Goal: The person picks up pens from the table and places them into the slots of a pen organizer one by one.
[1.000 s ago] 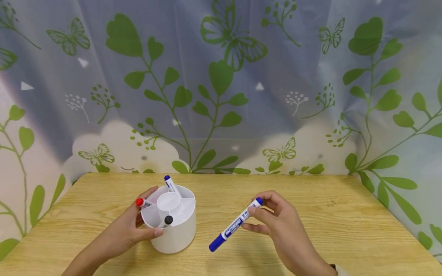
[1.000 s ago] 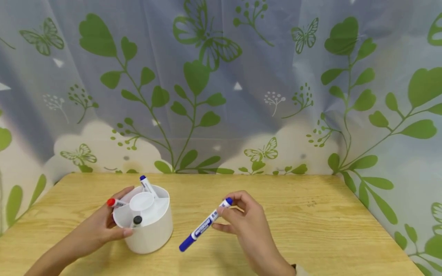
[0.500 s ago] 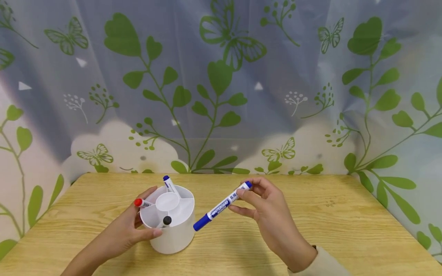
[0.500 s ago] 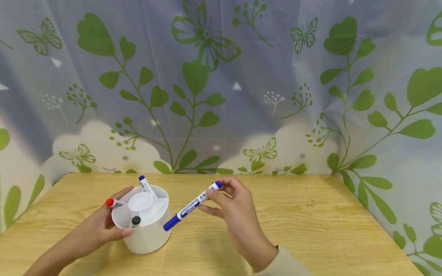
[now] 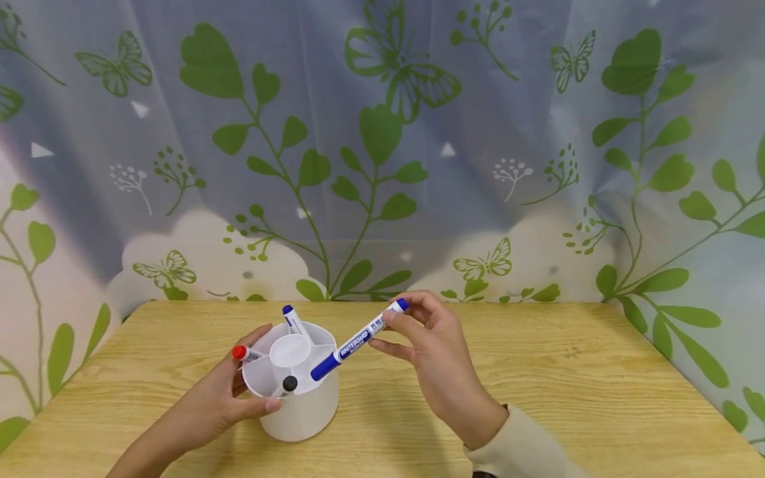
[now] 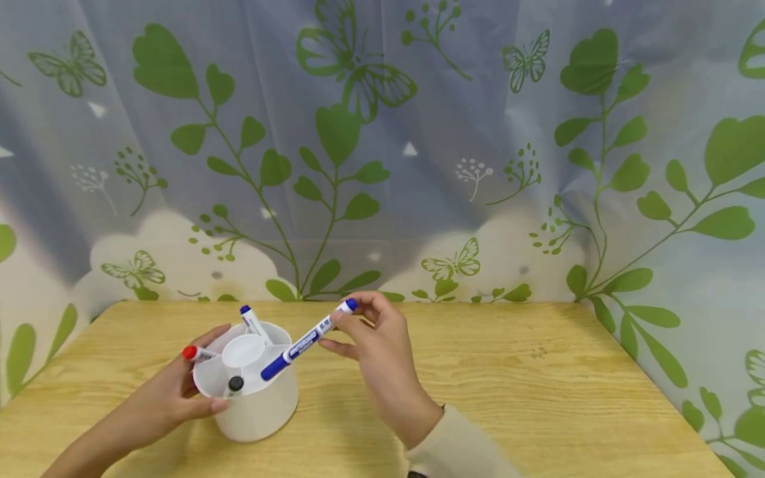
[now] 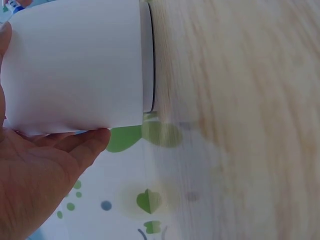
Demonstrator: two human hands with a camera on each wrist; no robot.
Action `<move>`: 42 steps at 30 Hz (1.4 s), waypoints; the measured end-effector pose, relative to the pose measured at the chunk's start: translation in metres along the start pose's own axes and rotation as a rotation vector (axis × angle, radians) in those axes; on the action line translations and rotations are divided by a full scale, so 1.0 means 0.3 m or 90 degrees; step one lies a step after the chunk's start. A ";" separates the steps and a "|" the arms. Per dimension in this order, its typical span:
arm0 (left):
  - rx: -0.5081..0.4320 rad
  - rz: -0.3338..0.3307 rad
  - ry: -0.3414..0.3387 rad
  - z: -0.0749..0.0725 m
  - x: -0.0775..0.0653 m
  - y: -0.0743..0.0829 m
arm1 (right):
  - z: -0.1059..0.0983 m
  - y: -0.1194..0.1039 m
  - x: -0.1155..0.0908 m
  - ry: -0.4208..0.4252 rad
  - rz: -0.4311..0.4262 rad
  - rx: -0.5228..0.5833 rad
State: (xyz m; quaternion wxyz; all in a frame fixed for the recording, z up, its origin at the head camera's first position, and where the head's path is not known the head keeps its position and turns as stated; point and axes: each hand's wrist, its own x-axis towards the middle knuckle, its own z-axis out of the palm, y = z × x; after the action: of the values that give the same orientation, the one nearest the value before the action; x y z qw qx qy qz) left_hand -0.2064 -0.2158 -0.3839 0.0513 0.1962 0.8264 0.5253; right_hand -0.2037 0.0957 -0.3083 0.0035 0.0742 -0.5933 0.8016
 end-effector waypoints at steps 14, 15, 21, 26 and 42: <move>-0.013 -0.017 -0.020 -0.024 -0.002 0.017 | 0.062 0.051 0.036 -0.011 0.008 -0.038; -0.017 -0.016 -0.020 -0.026 -0.003 0.016 | 0.066 0.055 0.037 -0.012 0.010 -0.041; -0.033 -0.002 -0.021 -0.026 -0.009 0.007 | 0.086 0.079 0.043 -0.020 0.010 -0.064; -0.031 0.000 -0.020 -0.026 -0.010 0.006 | 0.101 0.101 0.045 -0.022 0.001 -0.078; -0.032 -0.003 -0.016 -0.027 -0.014 0.000 | 0.133 0.153 0.057 -0.019 -0.023 -0.184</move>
State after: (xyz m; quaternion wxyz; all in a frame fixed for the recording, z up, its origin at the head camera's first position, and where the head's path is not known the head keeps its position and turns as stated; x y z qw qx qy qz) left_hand -0.2047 -0.2242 -0.3808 0.0682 0.1996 0.8125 0.5435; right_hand -0.2204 0.0428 -0.3385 0.0200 0.0957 -0.7012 0.7063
